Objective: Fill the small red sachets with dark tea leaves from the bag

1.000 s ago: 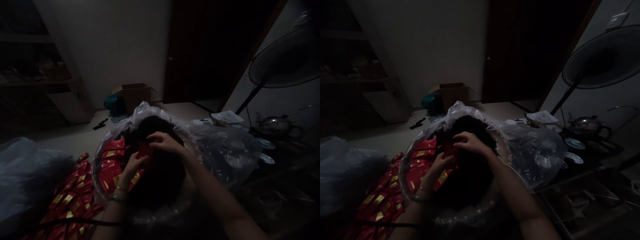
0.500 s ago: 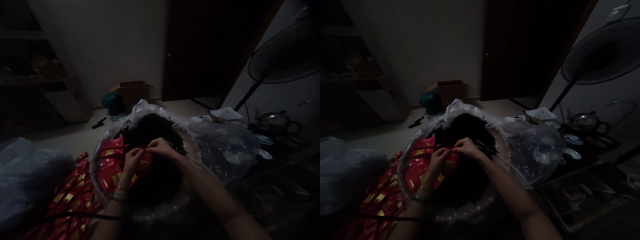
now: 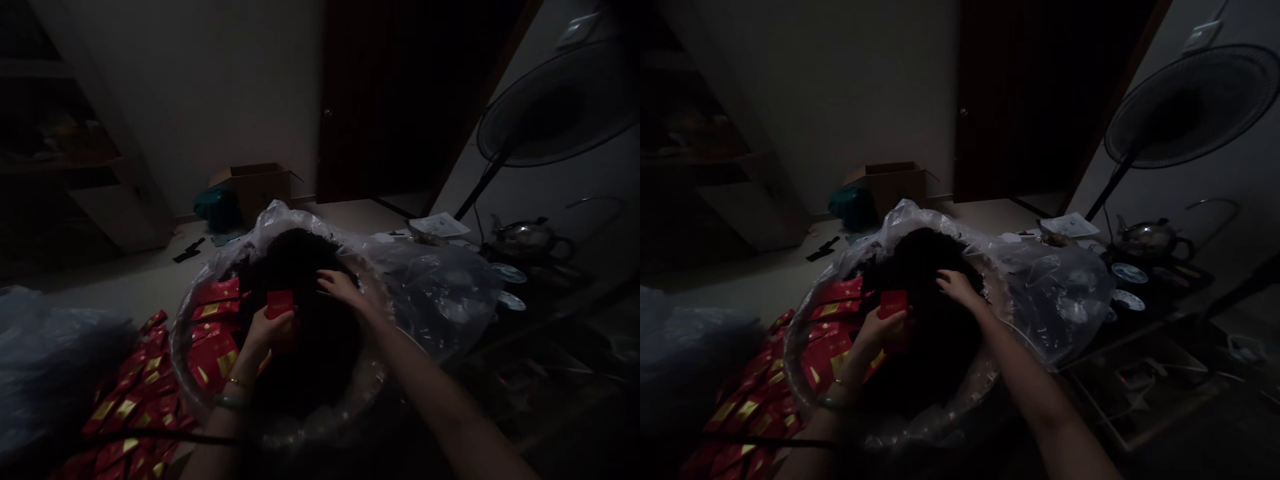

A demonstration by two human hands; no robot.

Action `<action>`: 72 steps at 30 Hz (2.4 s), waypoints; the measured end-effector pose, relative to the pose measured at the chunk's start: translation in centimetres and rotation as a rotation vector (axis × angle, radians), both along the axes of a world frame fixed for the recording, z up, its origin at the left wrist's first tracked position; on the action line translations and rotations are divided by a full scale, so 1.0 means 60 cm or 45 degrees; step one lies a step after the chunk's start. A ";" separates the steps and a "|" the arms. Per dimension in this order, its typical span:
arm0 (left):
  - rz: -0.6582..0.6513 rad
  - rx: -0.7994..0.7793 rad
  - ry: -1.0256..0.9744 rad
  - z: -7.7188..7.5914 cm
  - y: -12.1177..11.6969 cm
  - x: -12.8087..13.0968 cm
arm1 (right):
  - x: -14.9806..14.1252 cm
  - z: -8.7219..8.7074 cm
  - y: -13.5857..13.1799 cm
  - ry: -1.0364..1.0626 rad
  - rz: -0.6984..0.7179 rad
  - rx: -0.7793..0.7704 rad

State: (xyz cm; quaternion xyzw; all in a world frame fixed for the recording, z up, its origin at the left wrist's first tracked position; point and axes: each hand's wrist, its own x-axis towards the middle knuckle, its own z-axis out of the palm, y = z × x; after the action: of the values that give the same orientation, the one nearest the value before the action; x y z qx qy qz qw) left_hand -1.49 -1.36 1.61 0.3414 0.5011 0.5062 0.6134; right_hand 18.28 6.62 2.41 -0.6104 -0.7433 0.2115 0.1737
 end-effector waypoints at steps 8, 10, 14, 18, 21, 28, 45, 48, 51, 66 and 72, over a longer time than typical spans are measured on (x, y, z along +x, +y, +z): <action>0.013 0.004 -0.044 0.010 -0.005 0.004 | 0.072 -0.096 0.007 -0.370 -0.064 -0.097; 0.015 0.006 -0.044 0.012 -0.006 0.004 | 0.073 -0.103 0.008 -0.381 -0.043 -0.081; 0.023 0.001 -0.032 0.014 -0.007 0.004 | 0.077 -0.084 0.013 -0.338 -0.012 -0.033; 0.021 0.003 0.000 0.012 -0.007 0.006 | 0.065 -0.023 -0.001 0.083 0.043 0.006; 0.019 0.029 0.046 0.008 -0.008 0.009 | 0.037 0.030 -0.029 0.335 0.266 -0.086; -0.028 0.126 0.176 0.004 -0.010 0.011 | -0.028 0.083 -0.068 0.246 0.604 -0.091; -0.129 0.107 0.142 -0.003 -0.007 0.008 | -0.016 0.085 -0.067 0.227 0.606 -0.139; -0.154 0.121 0.156 -0.004 -0.007 0.008 | -0.010 0.085 -0.065 0.239 0.648 -0.145; -0.153 0.106 0.161 -0.006 -0.008 0.008 | -0.012 0.079 -0.064 0.256 0.680 -0.121; 0.061 0.391 0.287 -0.003 0.003 -0.001 | -0.044 0.059 -0.078 0.201 0.611 -0.086; 0.085 0.395 0.318 -0.004 0.002 -0.002 | -0.056 0.048 -0.078 0.174 0.547 -0.023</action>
State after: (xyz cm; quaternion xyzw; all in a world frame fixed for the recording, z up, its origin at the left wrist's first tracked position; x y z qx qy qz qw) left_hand -1.59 -1.24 1.40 0.4751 0.5001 0.5511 0.4695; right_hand 14.91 1.93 5.26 -0.4239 -0.8407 0.2912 0.1692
